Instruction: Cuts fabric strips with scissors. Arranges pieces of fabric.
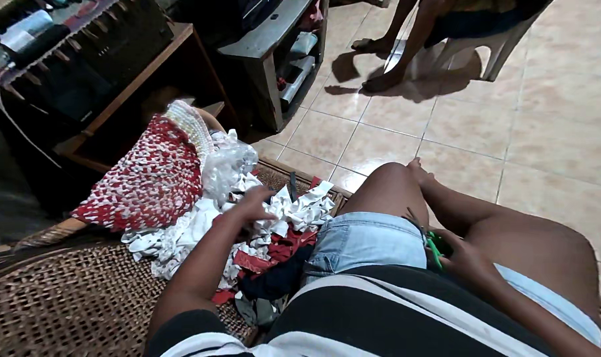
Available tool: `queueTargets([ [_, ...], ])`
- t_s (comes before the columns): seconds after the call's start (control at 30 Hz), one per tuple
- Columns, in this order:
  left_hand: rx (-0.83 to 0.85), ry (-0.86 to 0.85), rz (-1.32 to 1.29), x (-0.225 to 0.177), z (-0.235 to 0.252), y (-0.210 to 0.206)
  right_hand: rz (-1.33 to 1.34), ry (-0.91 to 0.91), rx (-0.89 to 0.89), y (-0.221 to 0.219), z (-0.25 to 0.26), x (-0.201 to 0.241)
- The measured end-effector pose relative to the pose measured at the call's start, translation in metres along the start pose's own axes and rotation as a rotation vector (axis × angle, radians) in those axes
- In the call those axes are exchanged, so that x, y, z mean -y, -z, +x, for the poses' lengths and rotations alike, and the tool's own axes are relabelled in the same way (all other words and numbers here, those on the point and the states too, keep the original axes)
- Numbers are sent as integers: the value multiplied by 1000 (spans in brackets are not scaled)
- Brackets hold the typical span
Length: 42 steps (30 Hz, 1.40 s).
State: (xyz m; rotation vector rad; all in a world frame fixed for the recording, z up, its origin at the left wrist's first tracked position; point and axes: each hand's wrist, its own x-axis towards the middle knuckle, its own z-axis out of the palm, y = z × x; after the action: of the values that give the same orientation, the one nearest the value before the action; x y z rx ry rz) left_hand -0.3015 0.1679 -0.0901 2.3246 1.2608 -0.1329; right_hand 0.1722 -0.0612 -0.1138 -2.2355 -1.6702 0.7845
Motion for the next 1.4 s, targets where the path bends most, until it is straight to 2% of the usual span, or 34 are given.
queueTargets([
  [0.03, 126, -77, 40, -13, 1, -17, 2, 2, 0, 0, -1, 1],
  [0.1, 292, -110, 178, -34, -1, -38, 3, 2, 7, 1, -3, 2],
  [0.17, 320, -94, 222, -37, 0, -42, -7, -3, 16, 1, -3, 2],
  [0.23, 346, -71, 167, -28, 5, -28, -11, -6, 20, 2, -3, 4],
  [0.3, 301, -56, 48, -17, 1, -6, -6, 3, 18, 2, -3, 1],
  [0.4, 190, 60, -107, 0, -20, 37, 7, 17, 3, 0, -2, 0],
  [0.5, 176, 171, -117, 30, -41, 60, 7, 23, 7, 2, -4, 2],
  [0.6, 194, 309, 37, 49, -53, 59, 7, 39, 7, 3, -4, 3],
  [0.7, 203, 396, 95, 44, -52, 44, 5, 23, 15, 1, -3, 1],
  [0.77, 176, 354, 115, 26, -50, 34, -1, 15, 14, 0, -1, -1],
  [0.83, 87, 224, 151, -2, -48, 25, -11, 28, 6, -1, 0, -5],
  [0.93, 21, -183, 202, -58, -51, 2, -2, 44, -3, -2, 0, -5],
  [0.97, 119, -310, 188, -75, -56, -12, 0, 42, 1, -1, -1, -3],
  [1.0, 290, -376, 171, -90, -63, -28, -1, 44, -1, -1, -1, -2],
  [1.07, 589, -316, 202, -110, -82, -64, -11, 42, -8, 0, -1, -2],
  [1.13, 694, -170, 222, -115, -95, -94, -14, 41, -7, -1, -1, -2],
  [1.2, 687, -106, 219, -110, -96, -109, -7, 44, -8, 0, -2, -2],
  [1.3, 750, -99, 277, -114, -88, -90, 5, 14, 19, 2, -5, 1],
  [1.4, 776, -55, 276, -119, -75, -17, -5, 25, 6, 1, -4, 1],
])
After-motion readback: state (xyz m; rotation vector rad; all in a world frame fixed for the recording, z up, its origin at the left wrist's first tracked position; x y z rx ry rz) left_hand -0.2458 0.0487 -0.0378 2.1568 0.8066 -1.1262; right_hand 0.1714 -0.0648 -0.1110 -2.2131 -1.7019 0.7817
